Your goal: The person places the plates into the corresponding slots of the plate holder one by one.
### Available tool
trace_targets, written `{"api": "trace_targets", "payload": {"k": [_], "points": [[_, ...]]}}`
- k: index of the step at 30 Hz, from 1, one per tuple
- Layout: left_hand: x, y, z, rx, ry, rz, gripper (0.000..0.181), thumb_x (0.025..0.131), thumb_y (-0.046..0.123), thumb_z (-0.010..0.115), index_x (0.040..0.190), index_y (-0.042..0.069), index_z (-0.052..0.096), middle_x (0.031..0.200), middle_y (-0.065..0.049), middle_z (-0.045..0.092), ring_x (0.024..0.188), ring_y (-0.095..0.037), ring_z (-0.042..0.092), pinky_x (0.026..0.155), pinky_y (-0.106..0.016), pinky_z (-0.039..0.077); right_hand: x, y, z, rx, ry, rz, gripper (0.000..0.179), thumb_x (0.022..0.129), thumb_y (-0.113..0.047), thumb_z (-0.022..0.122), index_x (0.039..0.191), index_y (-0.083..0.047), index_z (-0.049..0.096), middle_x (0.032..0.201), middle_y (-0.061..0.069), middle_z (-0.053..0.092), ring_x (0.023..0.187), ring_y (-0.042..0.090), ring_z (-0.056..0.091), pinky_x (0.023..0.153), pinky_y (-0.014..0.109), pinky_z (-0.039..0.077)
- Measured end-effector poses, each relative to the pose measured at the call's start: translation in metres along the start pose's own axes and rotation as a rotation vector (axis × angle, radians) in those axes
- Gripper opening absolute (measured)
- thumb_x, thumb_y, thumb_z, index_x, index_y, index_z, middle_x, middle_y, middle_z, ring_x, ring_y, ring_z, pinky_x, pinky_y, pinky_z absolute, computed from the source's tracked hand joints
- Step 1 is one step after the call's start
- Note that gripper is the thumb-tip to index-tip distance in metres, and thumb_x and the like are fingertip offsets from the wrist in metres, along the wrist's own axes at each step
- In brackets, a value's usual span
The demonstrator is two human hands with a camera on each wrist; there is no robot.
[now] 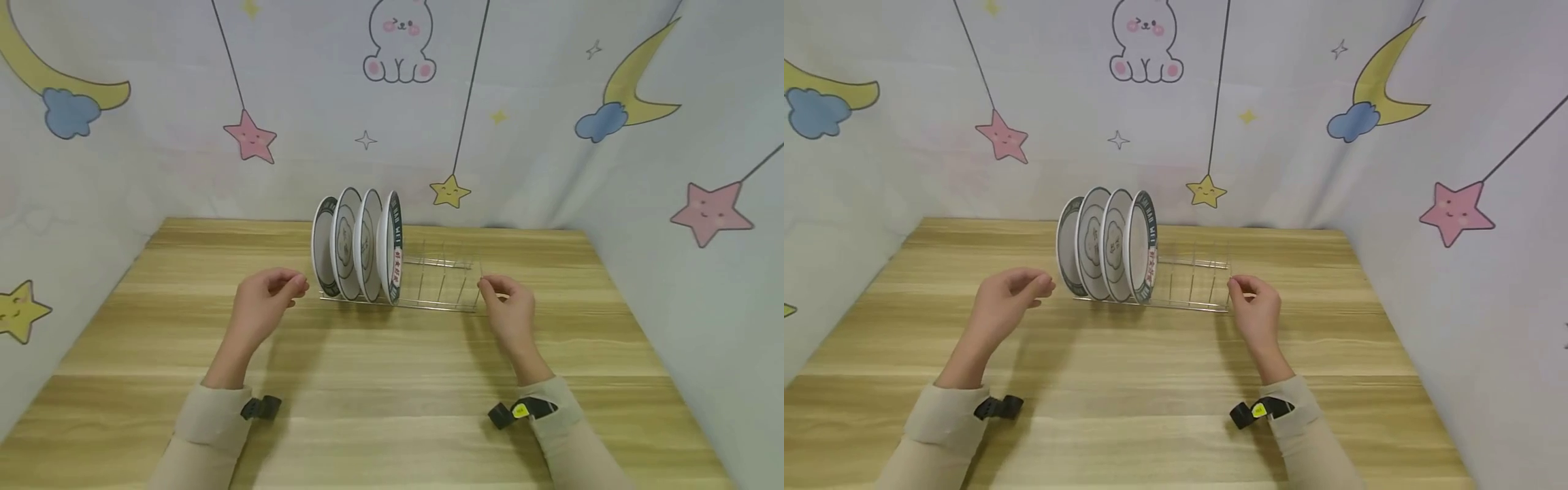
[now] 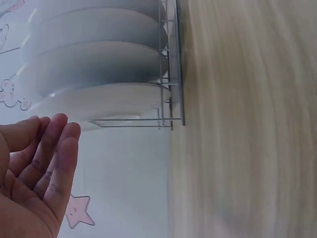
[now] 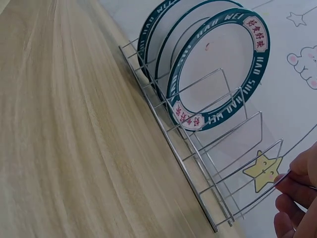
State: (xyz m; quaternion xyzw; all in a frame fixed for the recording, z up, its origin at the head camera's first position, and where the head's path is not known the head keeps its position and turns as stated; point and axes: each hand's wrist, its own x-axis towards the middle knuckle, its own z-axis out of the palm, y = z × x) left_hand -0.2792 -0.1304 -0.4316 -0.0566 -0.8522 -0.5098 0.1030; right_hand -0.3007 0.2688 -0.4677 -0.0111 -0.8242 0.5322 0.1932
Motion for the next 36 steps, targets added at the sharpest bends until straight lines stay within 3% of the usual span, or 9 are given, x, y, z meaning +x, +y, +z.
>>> {"api": "trace_targets", "payload": {"k": [9,17,25,36], "points": [[-0.023,0.022,0.003,-0.017,0.012,0.049,0.025,0.099,0.026,0.062,0.102,0.004,0.072,0.091,-0.007,0.073,0.083,-0.021,0.070,0.068,-0.024,0.059,-0.015,0.000,-0.001,0.001,-0.002,-0.027,0.016,0.094,-0.015,0.069,0.096,0.000,0.073,0.094,0.009,0.071,0.085,0.016,0.062,0.069,0.017,0.052],[-0.038,0.042,0.009,-0.058,0.011,0.096,0.023,0.096,0.026,0.067,0.100,0.005,0.073,0.087,-0.002,0.073,0.078,-0.013,0.068,0.066,-0.028,0.059,-0.031,-0.006,0.001,-0.031,-0.001,-0.097,0.010,0.091,-0.011,0.071,0.090,-0.001,0.075,0.086,0.008,0.073,0.072,0.017,0.064,0.062,0.019,0.053],[-0.048,0.057,0.021,-0.065,-0.029,0.171,0.016,0.095,0.021,0.068,0.098,0.006,0.074,0.086,0.001,0.073,0.079,-0.015,0.069,0.068,-0.025,0.058,-0.050,-0.013,0.008,-0.021,-0.048,-0.149,0.006,0.091,-0.010,0.072,0.089,-0.004,0.074,0.086,0.005,0.072,0.072,0.020,0.065,0.062,0.024,0.055],[-0.053,0.068,0.048,-0.052,-0.119,0.231,0.011,0.094,0.017,0.070,0.096,0.007,0.075,0.086,0.000,0.073,0.075,-0.013,0.068,0.069,-0.026,0.059,-0.069,-0.023,0.016,0.030,-0.082,-0.280,0.007,0.090,-0.006,0.072,0.084,-0.003,0.073,0.084,0.003,0.072,0.082,0.017,0.065,0.069,0.032,0.056]]}}
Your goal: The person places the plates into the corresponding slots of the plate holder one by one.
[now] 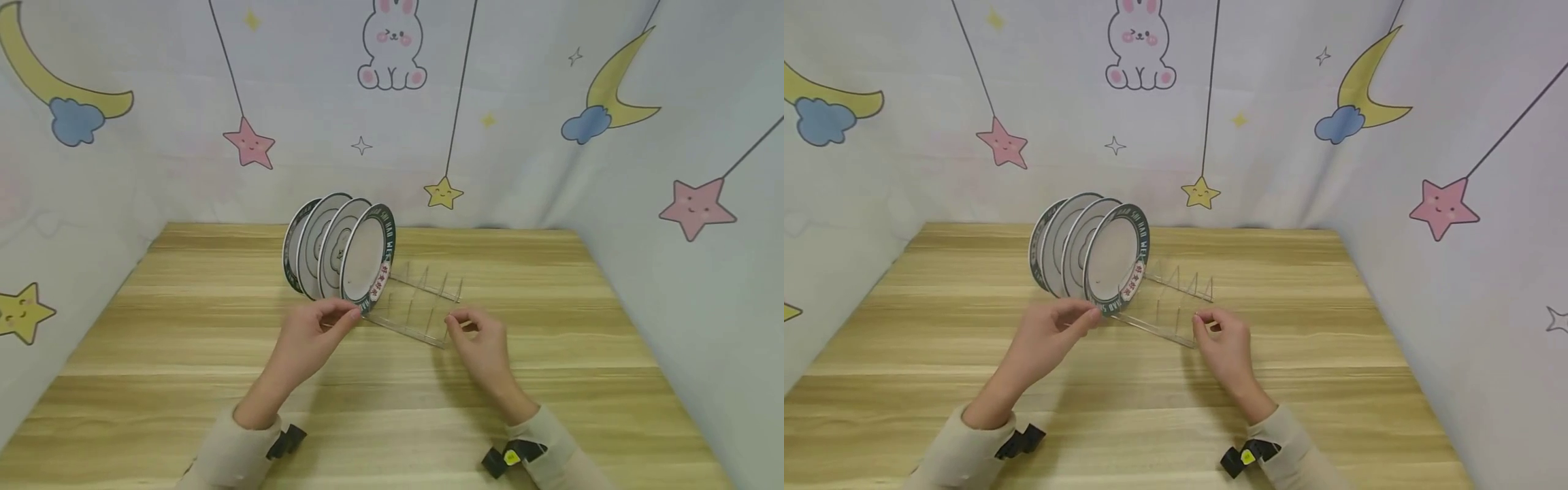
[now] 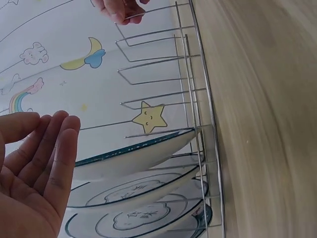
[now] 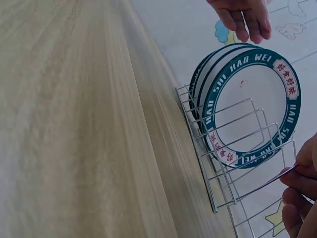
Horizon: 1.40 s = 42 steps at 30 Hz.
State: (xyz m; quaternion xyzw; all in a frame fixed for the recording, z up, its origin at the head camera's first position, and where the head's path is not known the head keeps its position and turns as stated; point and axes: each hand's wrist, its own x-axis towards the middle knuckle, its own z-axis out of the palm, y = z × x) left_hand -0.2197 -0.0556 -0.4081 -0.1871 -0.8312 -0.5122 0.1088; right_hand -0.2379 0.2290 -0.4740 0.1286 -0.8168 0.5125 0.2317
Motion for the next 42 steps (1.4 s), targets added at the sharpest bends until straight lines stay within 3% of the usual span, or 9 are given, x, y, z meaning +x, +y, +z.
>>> {"api": "trace_targets", "payload": {"k": [10,20,32,39,42], "points": [[0.011,-0.010,0.022,0.076,-0.037,-0.016,0.009,0.092,0.013,0.071,0.096,0.007,0.076,0.086,0.003,0.073,0.076,-0.009,0.068,0.070,-0.025,0.058,-0.009,-0.012,0.014,0.006,-0.060,-0.036,0.008,0.089,-0.005,0.073,0.081,-0.005,0.072,0.084,0.000,0.072,0.082,0.014,0.064,0.071,0.035,0.056],[0.017,-0.019,0.035,0.171,-0.036,-0.036,0.011,0.092,0.016,0.072,0.099,0.009,0.076,0.088,0.003,0.074,0.075,-0.010,0.068,0.069,-0.028,0.058,-0.014,-0.021,0.029,0.031,-0.115,-0.097,0.004,0.089,-0.007,0.073,0.085,-0.009,0.073,0.085,-0.001,0.071,0.082,0.013,0.063,0.070,0.035,0.057],[0.019,-0.030,0.034,0.260,-0.005,-0.053,0.012,0.092,0.018,0.072,0.098,0.009,0.077,0.084,0.005,0.073,0.075,-0.010,0.069,0.070,-0.030,0.059,-0.020,-0.031,0.046,0.027,-0.176,-0.184,0.007,0.086,-0.003,0.075,0.085,-0.011,0.073,0.086,-0.005,0.071,0.081,0.011,0.062,0.067,0.033,0.056],[0.016,-0.030,0.027,0.272,-0.004,-0.071,0.010,0.092,0.023,0.073,0.095,0.015,0.078,0.085,0.008,0.073,0.073,-0.007,0.066,0.068,-0.030,0.057,-0.011,-0.040,0.031,-0.040,-0.254,-0.187,0.006,0.087,-0.007,0.075,0.087,-0.012,0.076,0.087,-0.006,0.073,0.080,0.008,0.064,0.069,0.034,0.056],[0.015,-0.031,0.025,0.271,-0.005,-0.076,0.010,0.091,0.024,0.073,0.094,0.016,0.079,0.085,0.009,0.073,0.073,-0.006,0.066,0.068,-0.029,0.056,-0.002,-0.042,0.020,-0.051,-0.227,-0.178,0.003,0.088,-0.008,0.074,0.090,-0.009,0.076,0.087,-0.004,0.073,0.080,0.009,0.066,0.068,0.033,0.057]]}}
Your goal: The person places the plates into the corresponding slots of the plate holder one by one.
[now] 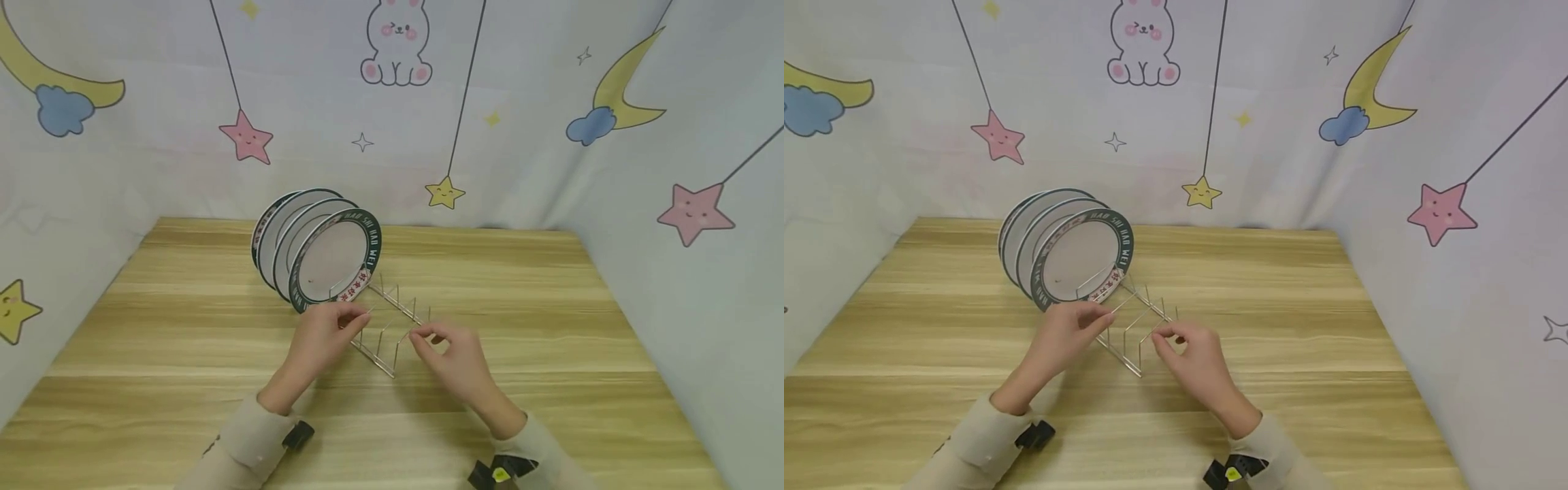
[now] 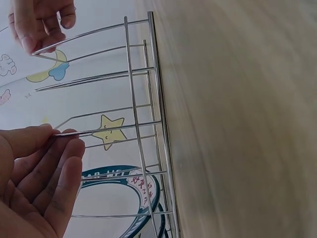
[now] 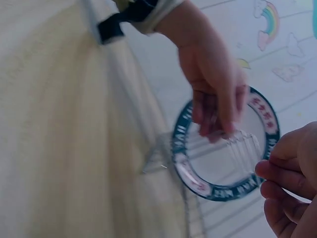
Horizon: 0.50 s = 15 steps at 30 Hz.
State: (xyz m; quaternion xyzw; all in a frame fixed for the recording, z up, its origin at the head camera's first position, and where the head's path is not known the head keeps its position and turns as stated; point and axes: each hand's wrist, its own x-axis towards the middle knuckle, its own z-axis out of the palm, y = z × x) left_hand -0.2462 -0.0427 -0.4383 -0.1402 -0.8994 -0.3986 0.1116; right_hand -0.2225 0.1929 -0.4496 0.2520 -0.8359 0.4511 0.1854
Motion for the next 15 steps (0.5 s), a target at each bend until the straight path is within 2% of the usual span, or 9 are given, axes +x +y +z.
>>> {"api": "trace_targets", "payload": {"k": [4,7,11,15], "points": [[-0.002,0.000,-0.002,-0.015,-0.008,-0.015,0.009,0.091,0.023,0.074,0.093,0.016,0.079,0.086,0.009,0.073,0.074,-0.006,0.065,0.069,-0.030,0.056,0.009,0.006,-0.016,0.002,0.080,0.026,0.005,0.089,-0.007,0.073,0.093,-0.006,0.077,0.088,-0.002,0.074,0.078,0.013,0.067,0.065,0.030,0.057],[-0.005,-0.001,-0.004,-0.033,-0.016,-0.025,0.008,0.090,0.022,0.075,0.092,0.015,0.079,0.086,0.008,0.073,0.074,-0.006,0.065,0.069,-0.030,0.056,0.013,0.013,-0.021,0.012,0.105,0.044,0.005,0.090,-0.006,0.072,0.093,-0.006,0.076,0.091,-0.002,0.074,0.080,0.014,0.066,0.064,0.029,0.056],[-0.008,-0.002,-0.007,-0.051,-0.019,-0.036,0.007,0.089,0.020,0.076,0.091,0.014,0.079,0.086,0.008,0.073,0.075,-0.006,0.065,0.070,-0.030,0.056,0.014,0.021,-0.018,0.024,0.046,0.059,0.008,0.093,-0.007,0.069,0.097,-0.006,0.076,0.095,0.000,0.074,0.086,0.015,0.067,0.068,0.030,0.058],[-0.011,-0.003,-0.010,-0.066,-0.019,-0.036,0.007,0.089,0.018,0.076,0.092,0.013,0.079,0.087,0.007,0.074,0.074,-0.007,0.065,0.069,-0.028,0.056,0.013,0.025,-0.009,0.031,-0.035,0.079,0.011,0.095,-0.008,0.066,0.100,-0.005,0.076,0.098,0.001,0.074,0.084,0.013,0.067,0.069,0.029,0.058]]}}
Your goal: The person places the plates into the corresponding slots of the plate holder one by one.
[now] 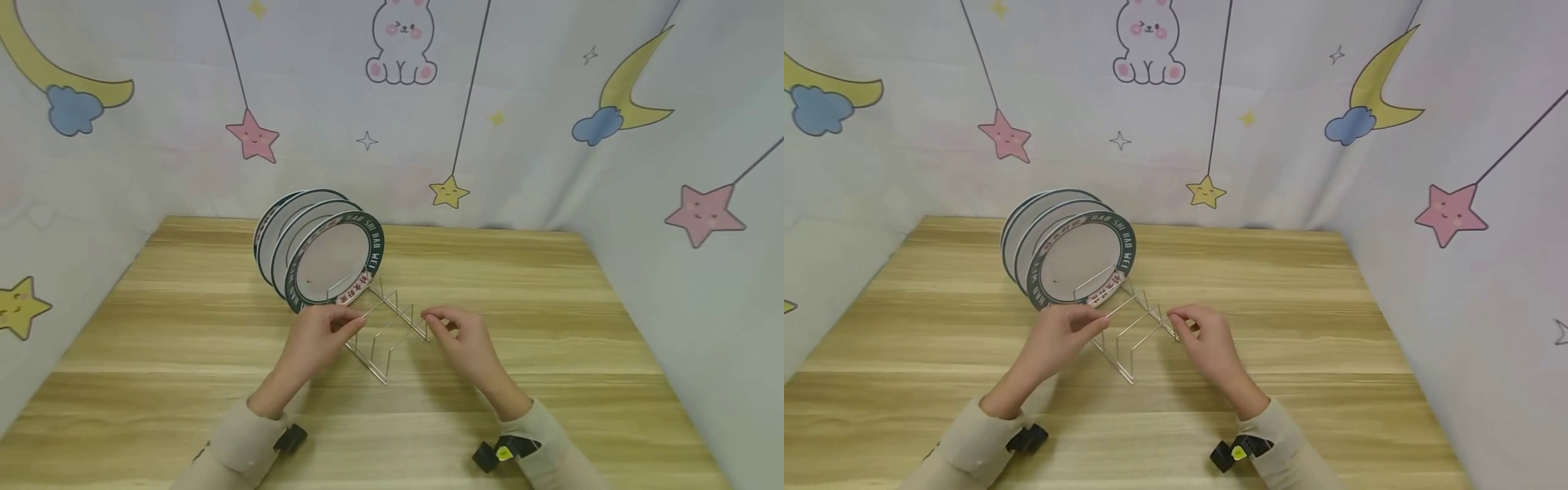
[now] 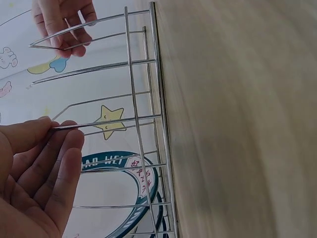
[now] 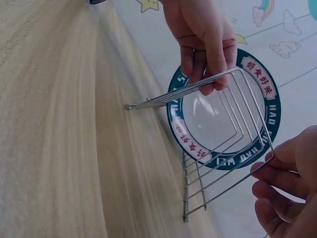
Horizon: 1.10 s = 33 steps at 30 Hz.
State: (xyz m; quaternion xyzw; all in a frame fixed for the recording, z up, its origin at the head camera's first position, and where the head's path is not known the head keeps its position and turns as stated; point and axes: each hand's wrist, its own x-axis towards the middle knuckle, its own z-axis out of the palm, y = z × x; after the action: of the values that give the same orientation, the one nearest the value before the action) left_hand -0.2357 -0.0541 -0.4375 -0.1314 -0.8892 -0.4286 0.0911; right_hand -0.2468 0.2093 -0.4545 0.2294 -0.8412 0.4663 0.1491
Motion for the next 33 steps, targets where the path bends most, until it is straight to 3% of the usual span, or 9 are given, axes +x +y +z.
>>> {"api": "trace_targets", "payload": {"k": [16,23,33], "points": [[0.001,-0.008,-0.001,-0.025,0.004,0.017,0.004,0.085,0.013,0.078,0.088,0.010,0.079,0.082,0.007,0.072,0.071,-0.008,0.063,0.065,-0.027,0.054,-0.003,0.005,0.007,0.015,-0.056,0.047,0.007,0.093,-0.005,0.068,0.095,-0.007,0.075,0.091,-0.002,0.073,0.081,0.010,0.066,0.071,0.032,0.058],[0.004,-0.010,0.002,-0.023,0.008,0.033,0.005,0.084,0.012,0.079,0.086,0.008,0.079,0.080,0.005,0.072,0.070,-0.008,0.062,0.063,-0.027,0.053,-0.010,0.004,0.005,0.035,-0.067,0.069,0.006,0.093,-0.005,0.068,0.094,-0.001,0.073,0.089,-0.003,0.072,0.081,0.011,0.065,0.071,0.031,0.058],[0.014,-0.007,0.008,-0.019,-0.005,0.013,0.005,0.087,0.012,0.076,0.082,0.011,0.077,0.077,0.007,0.070,0.067,-0.010,0.059,0.063,-0.029,0.051,-0.027,-0.002,0.002,0.048,-0.076,0.105,0.004,0.093,-0.008,0.069,0.094,-0.009,0.072,0.088,-0.008,0.069,0.080,0.010,0.062,0.072,0.030,0.057]]}}
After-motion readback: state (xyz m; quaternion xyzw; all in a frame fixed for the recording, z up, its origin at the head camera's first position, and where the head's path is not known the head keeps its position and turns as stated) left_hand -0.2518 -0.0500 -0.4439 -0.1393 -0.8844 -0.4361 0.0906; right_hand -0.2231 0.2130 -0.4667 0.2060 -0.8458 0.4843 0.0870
